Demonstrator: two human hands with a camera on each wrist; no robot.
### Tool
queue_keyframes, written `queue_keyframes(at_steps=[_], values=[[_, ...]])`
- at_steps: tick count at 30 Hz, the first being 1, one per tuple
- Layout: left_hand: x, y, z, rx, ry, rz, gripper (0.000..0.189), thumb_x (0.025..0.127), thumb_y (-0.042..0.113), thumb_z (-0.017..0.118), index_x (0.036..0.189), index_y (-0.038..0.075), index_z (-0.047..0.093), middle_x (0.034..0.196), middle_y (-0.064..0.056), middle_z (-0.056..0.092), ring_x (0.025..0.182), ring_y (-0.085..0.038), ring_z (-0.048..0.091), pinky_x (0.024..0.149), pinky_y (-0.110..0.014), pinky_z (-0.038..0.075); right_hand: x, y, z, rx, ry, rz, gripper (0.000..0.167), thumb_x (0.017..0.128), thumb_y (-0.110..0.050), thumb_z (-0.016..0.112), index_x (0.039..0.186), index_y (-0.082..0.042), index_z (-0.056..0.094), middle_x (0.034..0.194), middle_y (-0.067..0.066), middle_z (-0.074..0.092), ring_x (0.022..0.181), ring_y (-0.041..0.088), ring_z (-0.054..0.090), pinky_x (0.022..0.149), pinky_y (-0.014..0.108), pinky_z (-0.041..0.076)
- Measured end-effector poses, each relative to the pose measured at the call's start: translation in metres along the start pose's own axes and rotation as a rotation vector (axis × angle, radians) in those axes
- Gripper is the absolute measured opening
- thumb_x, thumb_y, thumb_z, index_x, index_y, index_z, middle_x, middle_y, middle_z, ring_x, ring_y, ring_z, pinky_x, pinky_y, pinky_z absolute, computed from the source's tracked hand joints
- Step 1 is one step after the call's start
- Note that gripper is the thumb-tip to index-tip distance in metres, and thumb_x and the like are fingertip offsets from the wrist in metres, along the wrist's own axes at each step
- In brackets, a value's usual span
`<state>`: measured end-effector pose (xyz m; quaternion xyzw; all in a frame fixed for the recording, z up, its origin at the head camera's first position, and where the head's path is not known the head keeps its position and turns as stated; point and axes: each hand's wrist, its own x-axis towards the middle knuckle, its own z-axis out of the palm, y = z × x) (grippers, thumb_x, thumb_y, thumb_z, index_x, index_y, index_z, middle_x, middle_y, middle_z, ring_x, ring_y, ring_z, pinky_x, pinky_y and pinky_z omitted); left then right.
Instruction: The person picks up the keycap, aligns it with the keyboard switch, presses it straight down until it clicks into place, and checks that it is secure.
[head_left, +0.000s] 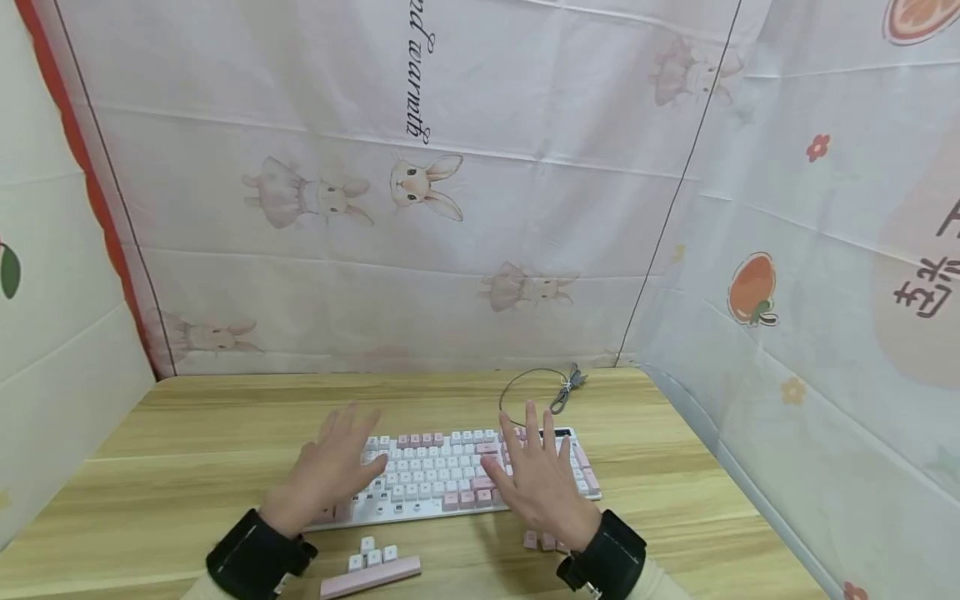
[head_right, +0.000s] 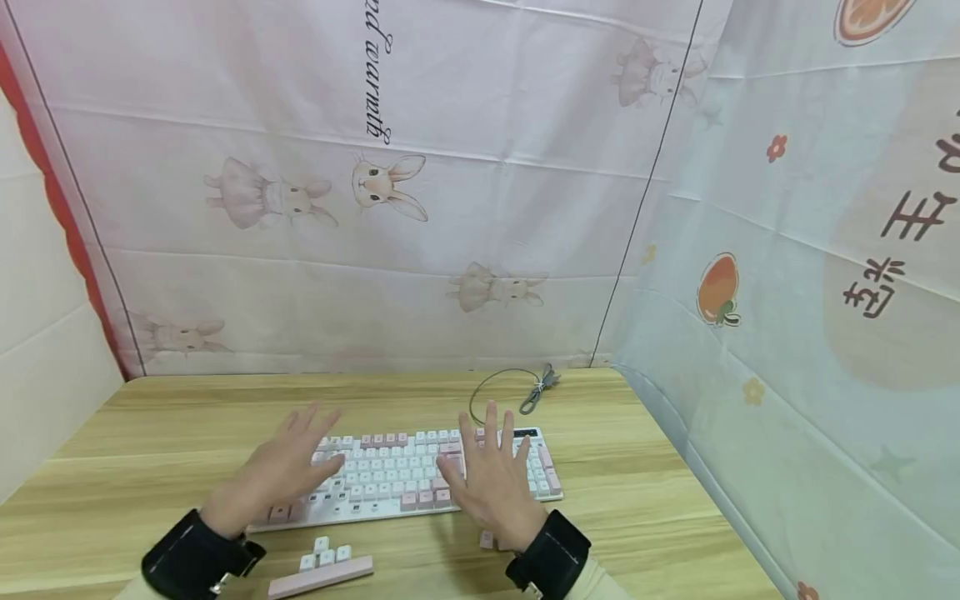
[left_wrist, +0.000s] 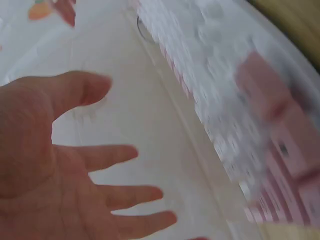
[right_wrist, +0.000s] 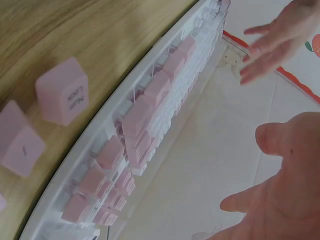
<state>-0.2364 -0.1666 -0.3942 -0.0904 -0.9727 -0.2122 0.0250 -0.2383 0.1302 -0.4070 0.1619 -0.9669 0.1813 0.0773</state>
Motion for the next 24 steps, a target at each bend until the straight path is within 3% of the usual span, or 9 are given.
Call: queue_keyframes(at_steps=[3,11,15,24], values=[[0.002,-0.017,-0.008,-0.038,-0.036,0.013,0.069,0.096,0.028,0.066,0.155,0.002,0.042,0.160,-0.038,0.029,0.146,-0.062,0.027,0.105,-0.078,0.035,0.000,0.001,-0.001,0.011,-0.001,0.005,0.071,0.106,-0.054,0.044,0.163,-0.014,0.029,0.170,0.029,0.006,0.155,0.057,0.006,0.113,0.083,0.011],[0.010,-0.052,-0.024,-0.144,-0.154,0.026,0.067,0.096,0.021,0.067,0.149,-0.010,0.042,0.151,-0.040,0.041,0.137,-0.059,0.041,0.109,-0.069,0.039,-0.003,0.005,0.000,0.035,-0.015,0.023,0.072,0.105,-0.052,0.046,0.164,-0.015,0.028,0.169,0.030,0.006,0.154,0.058,0.006,0.113,0.083,0.010],[0.015,-0.063,-0.023,-0.176,-0.199,0.024,0.069,0.093,0.016,0.070,0.148,-0.012,0.041,0.148,-0.042,0.043,0.131,-0.058,0.049,0.105,-0.067,0.044,-0.003,0.008,0.000,0.028,-0.009,0.022,0.070,0.105,-0.050,0.047,0.163,-0.015,0.029,0.169,0.031,0.007,0.154,0.059,0.008,0.113,0.083,0.012],[0.020,-0.072,-0.018,-0.191,-0.256,-0.039,0.074,0.082,0.008,0.074,0.147,-0.010,0.044,0.146,-0.040,0.047,0.131,-0.055,0.050,0.105,-0.066,0.045,-0.003,0.013,0.000,0.038,-0.017,0.032,0.070,0.105,-0.050,0.048,0.162,-0.015,0.031,0.169,0.031,0.008,0.154,0.058,0.007,0.113,0.082,0.011]])
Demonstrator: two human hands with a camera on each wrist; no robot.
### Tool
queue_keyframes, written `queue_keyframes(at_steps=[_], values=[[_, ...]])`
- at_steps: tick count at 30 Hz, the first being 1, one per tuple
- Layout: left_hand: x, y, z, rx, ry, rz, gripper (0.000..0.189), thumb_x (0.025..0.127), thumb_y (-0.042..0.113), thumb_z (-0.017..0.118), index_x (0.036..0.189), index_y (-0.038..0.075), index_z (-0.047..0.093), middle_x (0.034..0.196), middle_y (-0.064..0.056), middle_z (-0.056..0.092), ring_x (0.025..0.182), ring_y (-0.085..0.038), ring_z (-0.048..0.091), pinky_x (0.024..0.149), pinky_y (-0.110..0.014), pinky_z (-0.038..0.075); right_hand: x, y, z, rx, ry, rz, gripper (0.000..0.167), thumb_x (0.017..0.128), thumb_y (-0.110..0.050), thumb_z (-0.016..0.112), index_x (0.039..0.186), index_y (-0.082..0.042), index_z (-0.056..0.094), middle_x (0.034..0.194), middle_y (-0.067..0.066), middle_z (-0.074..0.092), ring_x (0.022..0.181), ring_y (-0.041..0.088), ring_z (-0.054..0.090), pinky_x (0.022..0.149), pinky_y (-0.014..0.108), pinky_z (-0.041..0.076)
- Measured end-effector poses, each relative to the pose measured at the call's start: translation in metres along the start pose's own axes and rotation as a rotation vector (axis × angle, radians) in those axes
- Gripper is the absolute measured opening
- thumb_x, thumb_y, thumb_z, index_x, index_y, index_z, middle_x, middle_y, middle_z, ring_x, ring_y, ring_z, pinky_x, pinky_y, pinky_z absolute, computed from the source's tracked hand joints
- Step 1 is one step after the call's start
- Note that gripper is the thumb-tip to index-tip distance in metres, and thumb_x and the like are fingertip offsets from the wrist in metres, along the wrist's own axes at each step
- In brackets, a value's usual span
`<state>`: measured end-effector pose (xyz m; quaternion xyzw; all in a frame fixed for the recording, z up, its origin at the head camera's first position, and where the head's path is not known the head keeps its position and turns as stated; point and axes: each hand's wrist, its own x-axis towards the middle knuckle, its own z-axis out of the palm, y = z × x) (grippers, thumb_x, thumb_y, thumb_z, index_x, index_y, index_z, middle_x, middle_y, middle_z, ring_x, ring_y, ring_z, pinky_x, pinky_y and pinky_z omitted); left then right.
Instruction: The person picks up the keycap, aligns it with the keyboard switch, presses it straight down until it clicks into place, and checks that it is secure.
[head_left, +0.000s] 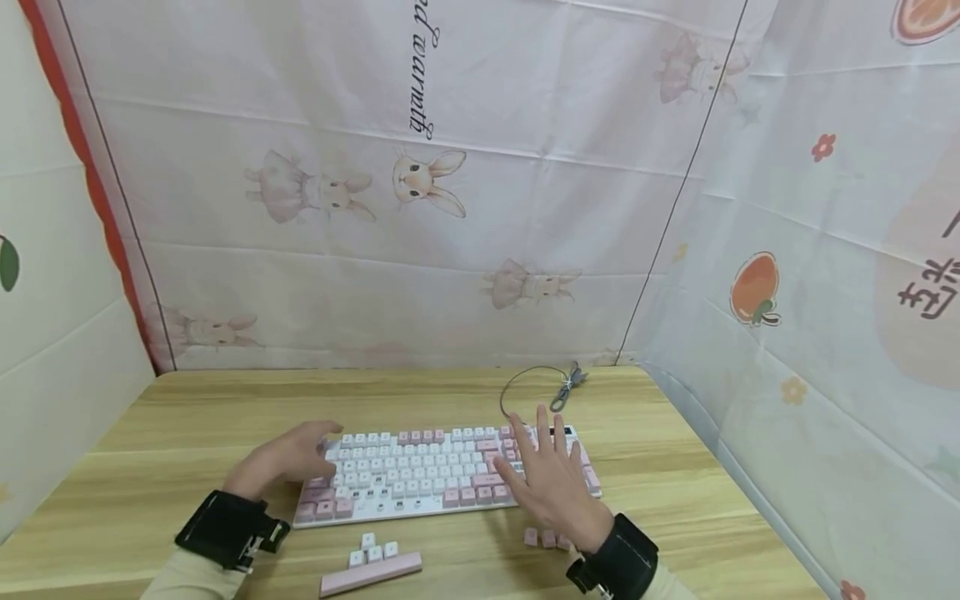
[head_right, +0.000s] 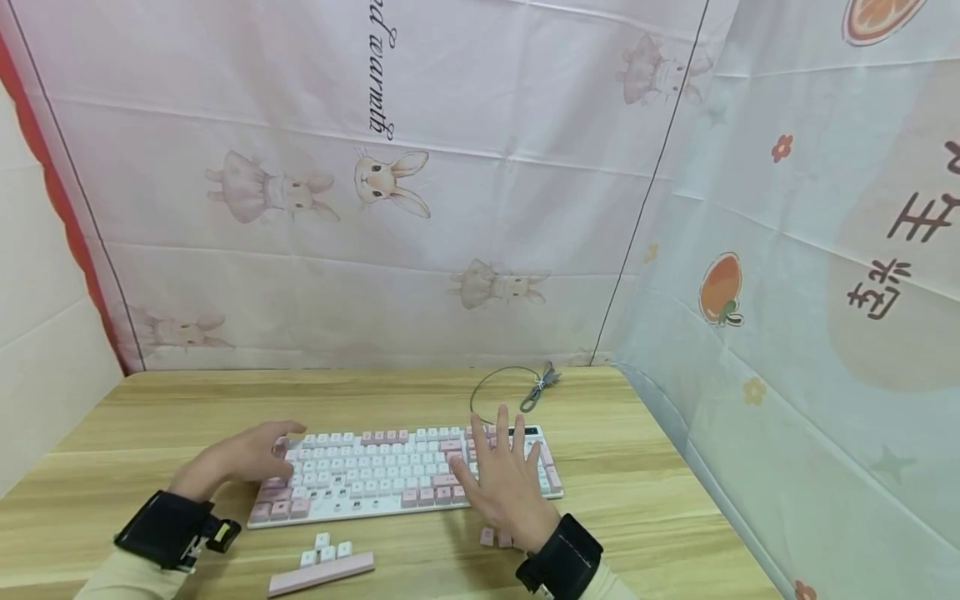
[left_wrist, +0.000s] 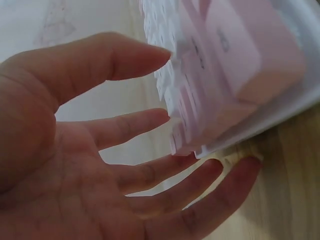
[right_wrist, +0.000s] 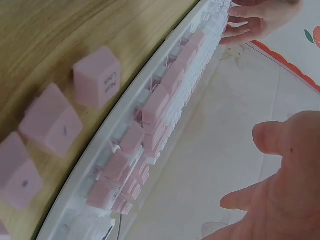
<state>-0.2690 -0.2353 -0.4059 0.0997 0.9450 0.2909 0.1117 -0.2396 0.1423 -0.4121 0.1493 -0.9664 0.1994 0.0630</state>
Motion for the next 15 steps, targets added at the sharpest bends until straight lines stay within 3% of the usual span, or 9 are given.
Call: queue_keyframes(at_steps=[9,15], values=[[0.0073,-0.0041,-0.0040,0.014,-0.039,-0.010,0.070,0.076,0.015,0.077,0.138,-0.006,0.052,0.125,-0.030,0.061,0.105,-0.032,0.062,0.089,-0.052,0.054,-0.0036,0.0057,0.0004,0.011,0.015,0.016,0.071,0.105,-0.050,0.048,0.163,-0.014,0.029,0.170,0.030,0.005,0.154,0.057,0.005,0.111,0.084,0.012],[0.0081,-0.0075,-0.0061,0.020,-0.064,-0.006,0.065,0.074,0.010,0.075,0.134,-0.004,0.055,0.126,-0.030,0.060,0.102,-0.030,0.061,0.082,-0.044,0.055,-0.0087,0.0031,-0.0002,0.036,0.017,0.021,0.072,0.105,-0.053,0.045,0.163,-0.014,0.028,0.170,0.029,0.006,0.155,0.057,0.005,0.112,0.083,0.012]])
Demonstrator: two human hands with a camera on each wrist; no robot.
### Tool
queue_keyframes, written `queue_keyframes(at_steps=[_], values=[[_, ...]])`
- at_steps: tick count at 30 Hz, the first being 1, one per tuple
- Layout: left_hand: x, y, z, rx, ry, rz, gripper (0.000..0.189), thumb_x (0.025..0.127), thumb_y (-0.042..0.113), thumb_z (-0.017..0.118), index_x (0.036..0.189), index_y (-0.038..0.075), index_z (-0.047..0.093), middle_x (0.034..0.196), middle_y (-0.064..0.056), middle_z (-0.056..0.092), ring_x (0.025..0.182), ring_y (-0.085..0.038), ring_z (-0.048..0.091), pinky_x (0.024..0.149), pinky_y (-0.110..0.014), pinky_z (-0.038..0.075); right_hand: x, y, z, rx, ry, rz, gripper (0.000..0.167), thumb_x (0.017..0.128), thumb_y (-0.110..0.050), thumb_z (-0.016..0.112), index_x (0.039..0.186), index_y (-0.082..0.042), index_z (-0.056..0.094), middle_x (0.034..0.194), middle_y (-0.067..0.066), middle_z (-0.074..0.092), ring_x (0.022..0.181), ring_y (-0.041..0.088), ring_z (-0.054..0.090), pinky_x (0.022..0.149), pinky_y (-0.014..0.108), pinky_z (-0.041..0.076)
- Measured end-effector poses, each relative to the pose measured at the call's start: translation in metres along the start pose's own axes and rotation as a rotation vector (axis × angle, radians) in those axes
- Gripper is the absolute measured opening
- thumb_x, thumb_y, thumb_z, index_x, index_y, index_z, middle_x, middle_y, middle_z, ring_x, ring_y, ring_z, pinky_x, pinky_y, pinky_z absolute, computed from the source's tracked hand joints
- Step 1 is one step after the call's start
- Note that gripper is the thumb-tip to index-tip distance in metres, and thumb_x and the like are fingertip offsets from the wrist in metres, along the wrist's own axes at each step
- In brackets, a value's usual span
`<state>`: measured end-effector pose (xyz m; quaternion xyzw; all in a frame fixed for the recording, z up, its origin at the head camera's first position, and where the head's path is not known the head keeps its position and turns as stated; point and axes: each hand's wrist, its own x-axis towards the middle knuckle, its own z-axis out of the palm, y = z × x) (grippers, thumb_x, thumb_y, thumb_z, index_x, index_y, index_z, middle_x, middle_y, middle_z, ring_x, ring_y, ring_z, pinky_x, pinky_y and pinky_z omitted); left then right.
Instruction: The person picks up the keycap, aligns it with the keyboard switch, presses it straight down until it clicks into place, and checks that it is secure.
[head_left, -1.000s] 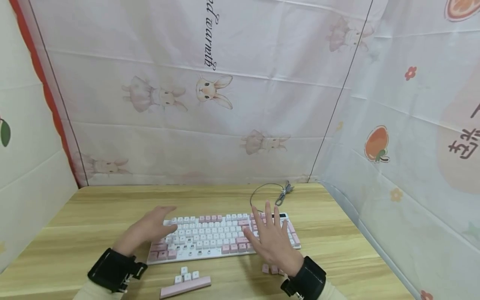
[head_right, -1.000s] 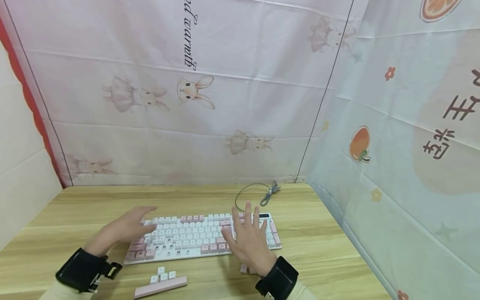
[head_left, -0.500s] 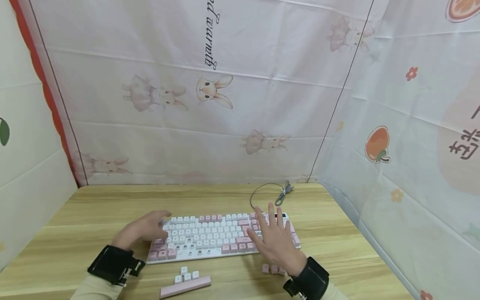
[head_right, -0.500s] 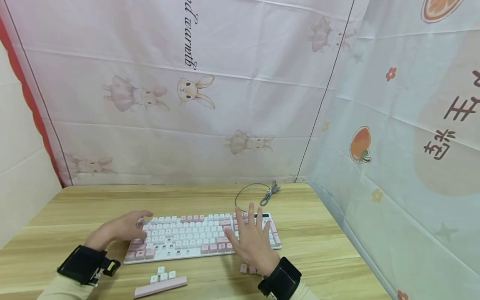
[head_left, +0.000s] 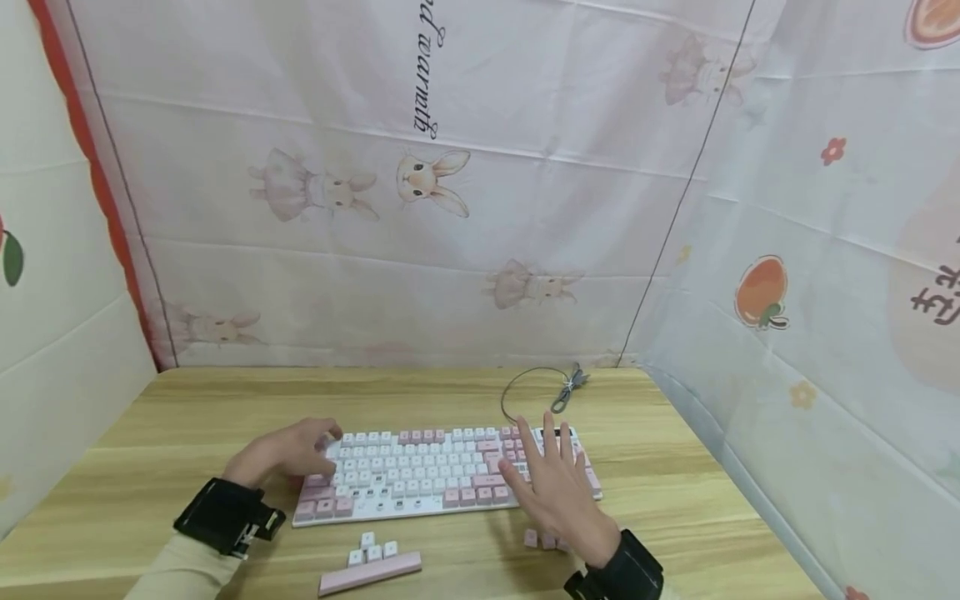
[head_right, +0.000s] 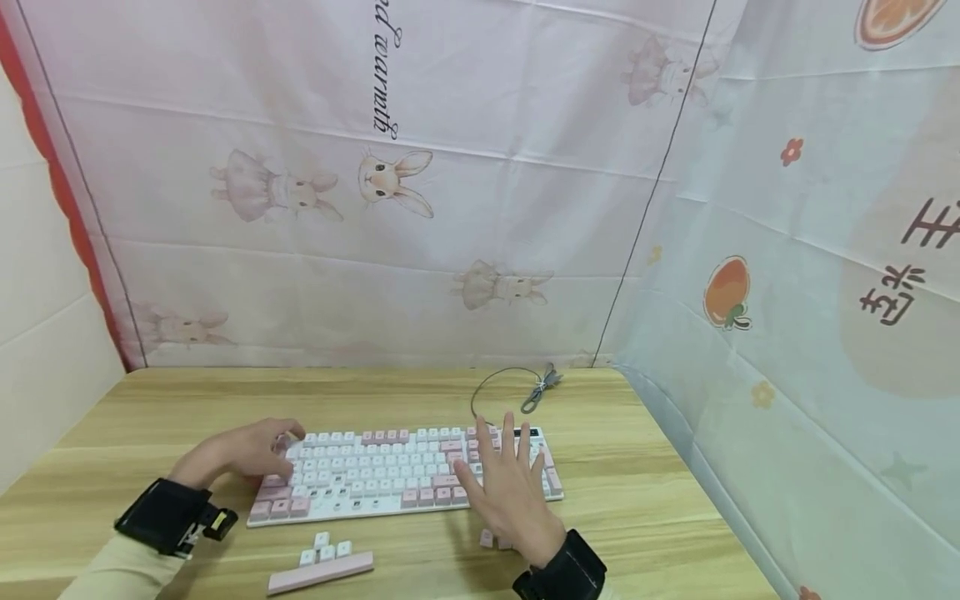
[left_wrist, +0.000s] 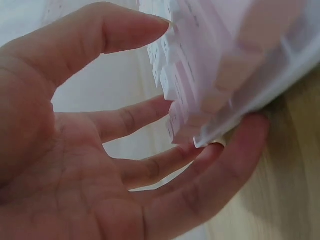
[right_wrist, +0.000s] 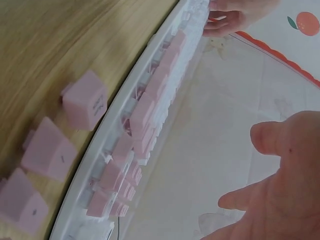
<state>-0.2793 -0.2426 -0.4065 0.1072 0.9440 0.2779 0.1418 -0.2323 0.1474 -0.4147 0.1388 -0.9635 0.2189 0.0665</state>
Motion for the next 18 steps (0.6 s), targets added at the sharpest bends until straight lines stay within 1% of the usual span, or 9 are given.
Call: queue_keyframes(at_steps=[4,6,9,12,15,18], values=[[0.000,-0.001,-0.002,0.007,-0.018,-0.013,0.067,0.072,0.009,0.075,0.135,-0.002,0.055,0.131,-0.032,0.058,0.105,-0.031,0.061,0.082,-0.043,0.055,-0.002,0.000,0.001,0.014,0.015,-0.002,0.071,0.105,-0.051,0.046,0.163,-0.013,0.029,0.170,0.029,0.007,0.154,0.058,0.005,0.113,0.083,0.012],[-0.001,-0.002,-0.002,-0.016,-0.025,-0.024,0.068,0.072,0.009,0.076,0.136,-0.002,0.055,0.132,-0.032,0.058,0.105,-0.030,0.061,0.080,-0.042,0.055,-0.002,0.000,0.000,0.019,0.017,-0.005,0.071,0.105,-0.051,0.046,0.163,-0.013,0.028,0.170,0.029,0.006,0.154,0.059,0.005,0.113,0.083,0.011],[-0.002,-0.001,-0.002,-0.044,-0.028,-0.037,0.071,0.070,0.007,0.077,0.137,-0.002,0.054,0.131,-0.031,0.057,0.101,-0.029,0.061,0.077,-0.041,0.056,-0.003,0.000,-0.003,0.022,0.010,-0.013,0.071,0.106,-0.049,0.046,0.163,-0.012,0.028,0.169,0.030,0.004,0.154,0.059,0.004,0.112,0.083,0.011],[-0.002,0.000,-0.002,-0.069,-0.028,-0.043,0.071,0.069,0.006,0.076,0.137,-0.002,0.054,0.130,-0.031,0.057,0.095,-0.027,0.061,0.071,-0.038,0.056,-0.003,0.000,-0.011,0.019,-0.014,-0.018,0.071,0.105,-0.048,0.047,0.163,-0.011,0.028,0.168,0.032,0.008,0.153,0.060,0.007,0.112,0.083,0.013],[-0.001,0.000,-0.002,-0.073,-0.027,-0.052,0.070,0.070,0.006,0.076,0.136,-0.001,0.054,0.129,-0.030,0.057,0.091,-0.026,0.061,0.068,-0.037,0.055,-0.005,0.002,-0.021,0.013,-0.050,-0.043,0.069,0.104,-0.044,0.054,0.160,-0.009,0.035,0.165,0.035,0.022,0.151,0.061,0.018,0.112,0.081,0.020],[0.000,0.000,-0.001,-0.063,-0.025,-0.059,0.069,0.071,0.007,0.077,0.135,0.000,0.055,0.128,-0.028,0.058,0.091,-0.026,0.060,0.067,-0.036,0.054,-0.007,0.004,-0.028,0.006,-0.062,-0.110,0.062,0.099,-0.032,0.066,0.151,-0.003,0.048,0.154,0.034,0.045,0.144,0.057,0.037,0.113,0.074,0.030]])
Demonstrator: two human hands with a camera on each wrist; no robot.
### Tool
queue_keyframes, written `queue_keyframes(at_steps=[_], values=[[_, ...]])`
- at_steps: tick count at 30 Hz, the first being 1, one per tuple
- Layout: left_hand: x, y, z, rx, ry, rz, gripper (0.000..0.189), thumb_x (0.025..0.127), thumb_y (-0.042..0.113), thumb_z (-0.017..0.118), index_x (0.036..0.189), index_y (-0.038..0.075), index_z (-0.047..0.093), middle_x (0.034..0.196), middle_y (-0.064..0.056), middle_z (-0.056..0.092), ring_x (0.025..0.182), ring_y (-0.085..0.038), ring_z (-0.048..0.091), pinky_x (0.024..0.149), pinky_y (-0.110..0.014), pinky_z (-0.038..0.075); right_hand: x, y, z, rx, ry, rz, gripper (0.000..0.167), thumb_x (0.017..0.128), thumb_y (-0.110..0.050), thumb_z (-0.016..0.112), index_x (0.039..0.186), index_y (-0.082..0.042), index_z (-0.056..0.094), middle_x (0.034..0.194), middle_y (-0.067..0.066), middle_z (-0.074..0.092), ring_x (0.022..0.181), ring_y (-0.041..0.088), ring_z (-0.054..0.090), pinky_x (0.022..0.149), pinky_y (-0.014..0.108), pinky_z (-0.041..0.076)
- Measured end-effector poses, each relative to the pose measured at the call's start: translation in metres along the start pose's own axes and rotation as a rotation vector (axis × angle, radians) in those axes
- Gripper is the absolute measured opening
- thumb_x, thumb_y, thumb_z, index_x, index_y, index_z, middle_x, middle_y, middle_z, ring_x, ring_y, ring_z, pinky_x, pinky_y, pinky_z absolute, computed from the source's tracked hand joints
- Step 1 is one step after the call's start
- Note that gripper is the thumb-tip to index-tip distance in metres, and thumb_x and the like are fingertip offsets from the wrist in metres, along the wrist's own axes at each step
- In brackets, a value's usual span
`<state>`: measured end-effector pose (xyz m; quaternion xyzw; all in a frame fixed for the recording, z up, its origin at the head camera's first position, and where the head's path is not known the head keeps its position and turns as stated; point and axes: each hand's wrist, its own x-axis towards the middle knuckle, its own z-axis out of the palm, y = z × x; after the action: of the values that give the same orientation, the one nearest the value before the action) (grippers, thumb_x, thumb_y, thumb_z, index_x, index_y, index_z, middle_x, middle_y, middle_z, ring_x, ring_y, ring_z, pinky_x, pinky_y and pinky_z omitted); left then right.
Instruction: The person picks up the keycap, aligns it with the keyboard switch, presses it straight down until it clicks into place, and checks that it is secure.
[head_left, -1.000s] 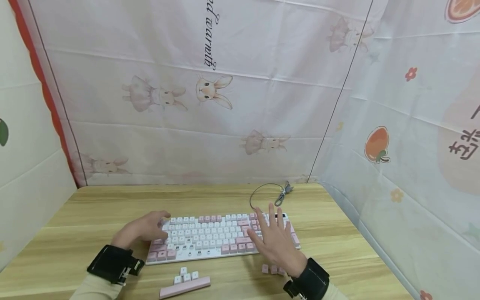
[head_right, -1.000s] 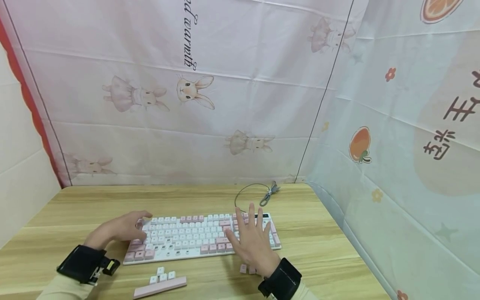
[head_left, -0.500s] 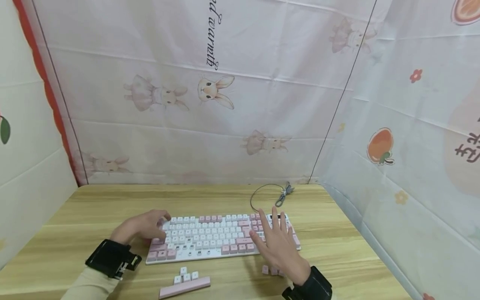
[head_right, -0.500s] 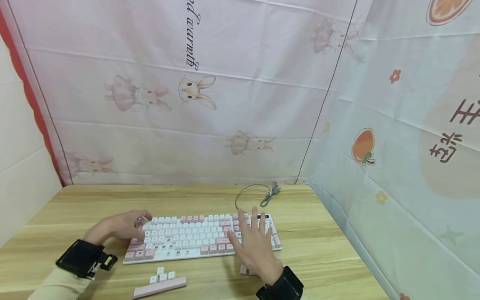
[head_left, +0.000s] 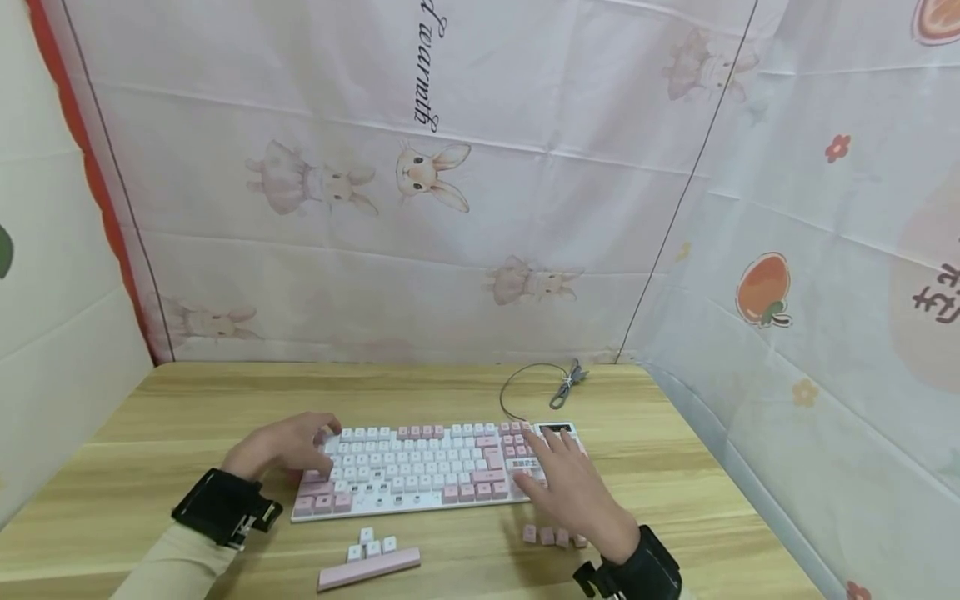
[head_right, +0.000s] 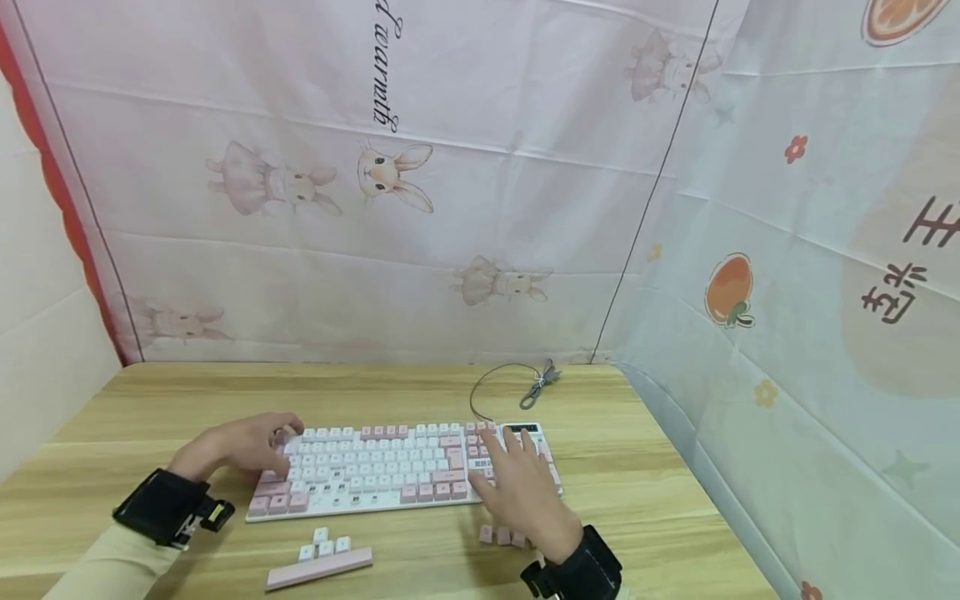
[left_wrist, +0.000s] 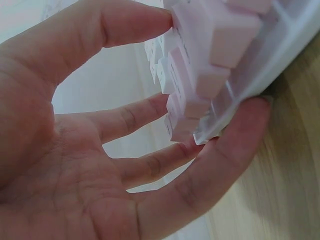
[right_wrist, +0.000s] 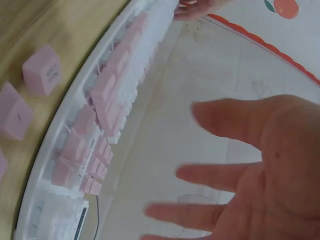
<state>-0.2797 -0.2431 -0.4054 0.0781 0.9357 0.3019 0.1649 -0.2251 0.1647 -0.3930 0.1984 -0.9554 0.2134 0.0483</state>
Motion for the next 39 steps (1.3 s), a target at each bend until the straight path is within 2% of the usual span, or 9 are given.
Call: queue_keyframes(at_steps=[4,8,13,19,22,28,33,39], values=[[0.001,-0.001,-0.001,0.032,0.005,-0.001,0.066,0.072,0.010,0.078,0.134,0.003,0.056,0.127,-0.025,0.059,0.097,-0.028,0.058,0.072,-0.037,0.052,-0.001,0.001,-0.002,-0.026,0.009,-0.106,0.044,0.089,-0.018,0.077,0.128,0.000,0.067,0.128,0.023,0.070,0.121,0.042,0.064,0.103,0.059,0.050],[0.003,-0.002,-0.002,0.052,0.005,0.000,0.066,0.073,0.012,0.078,0.135,0.004,0.057,0.128,-0.025,0.059,0.102,-0.030,0.057,0.078,-0.039,0.052,-0.001,0.001,-0.002,0.006,-0.059,-0.147,0.028,0.083,-0.008,0.081,0.109,-0.001,0.075,0.106,0.014,0.078,0.097,0.029,0.073,0.084,0.042,0.059],[0.004,-0.002,-0.002,0.061,0.000,0.002,0.067,0.073,0.013,0.079,0.136,0.004,0.056,0.128,-0.025,0.059,0.102,-0.029,0.058,0.079,-0.040,0.052,-0.001,0.004,-0.002,0.069,-0.161,-0.178,0.024,0.077,0.001,0.082,0.100,0.000,0.077,0.094,0.013,0.077,0.083,0.024,0.070,0.072,0.028,0.056],[0.004,-0.001,-0.003,0.089,0.003,0.004,0.067,0.074,0.015,0.079,0.136,0.004,0.057,0.127,-0.024,0.061,0.104,-0.031,0.059,0.086,-0.046,0.052,0.000,0.007,0.002,0.072,-0.220,-0.186,0.024,0.073,0.004,0.083,0.096,0.000,0.077,0.088,0.009,0.075,0.077,0.016,0.064,0.069,0.024,0.051],[0.004,-0.001,-0.002,0.080,0.003,-0.003,0.068,0.073,0.014,0.079,0.137,0.004,0.057,0.128,-0.025,0.060,0.105,-0.031,0.060,0.085,-0.045,0.053,-0.001,0.008,0.004,0.067,-0.250,-0.180,0.023,0.073,0.002,0.085,0.094,0.000,0.076,0.085,0.008,0.073,0.074,0.012,0.060,0.067,0.023,0.049],[0.003,0.000,-0.003,0.054,0.003,-0.015,0.070,0.072,0.012,0.079,0.138,0.003,0.056,0.131,-0.028,0.058,0.102,-0.030,0.059,0.076,-0.037,0.053,-0.003,0.009,0.010,0.054,-0.267,-0.178,0.021,0.075,0.002,0.084,0.094,0.000,0.076,0.083,0.004,0.070,0.071,0.006,0.054,0.065,0.022,0.047],[0.003,0.000,-0.002,0.057,0.003,-0.018,0.070,0.072,0.012,0.079,0.138,0.003,0.056,0.130,-0.028,0.059,0.101,-0.030,0.059,0.075,-0.037,0.052,-0.004,0.010,0.014,0.034,-0.256,-0.179,0.014,0.075,0.003,0.081,0.086,-0.004,0.075,0.074,0.000,0.066,0.064,0.002,0.046,0.060,0.021,0.042],[0.003,0.001,-0.002,0.063,0.002,-0.019,0.069,0.073,0.012,0.079,0.138,0.003,0.056,0.128,-0.026,0.060,0.100,-0.029,0.059,0.074,-0.036,0.052,-0.006,0.012,0.016,-0.001,-0.243,-0.194,0.011,0.076,0.000,0.082,0.080,-0.006,0.074,0.071,-0.003,0.065,0.062,0.000,0.045,0.059,0.020,0.042]])
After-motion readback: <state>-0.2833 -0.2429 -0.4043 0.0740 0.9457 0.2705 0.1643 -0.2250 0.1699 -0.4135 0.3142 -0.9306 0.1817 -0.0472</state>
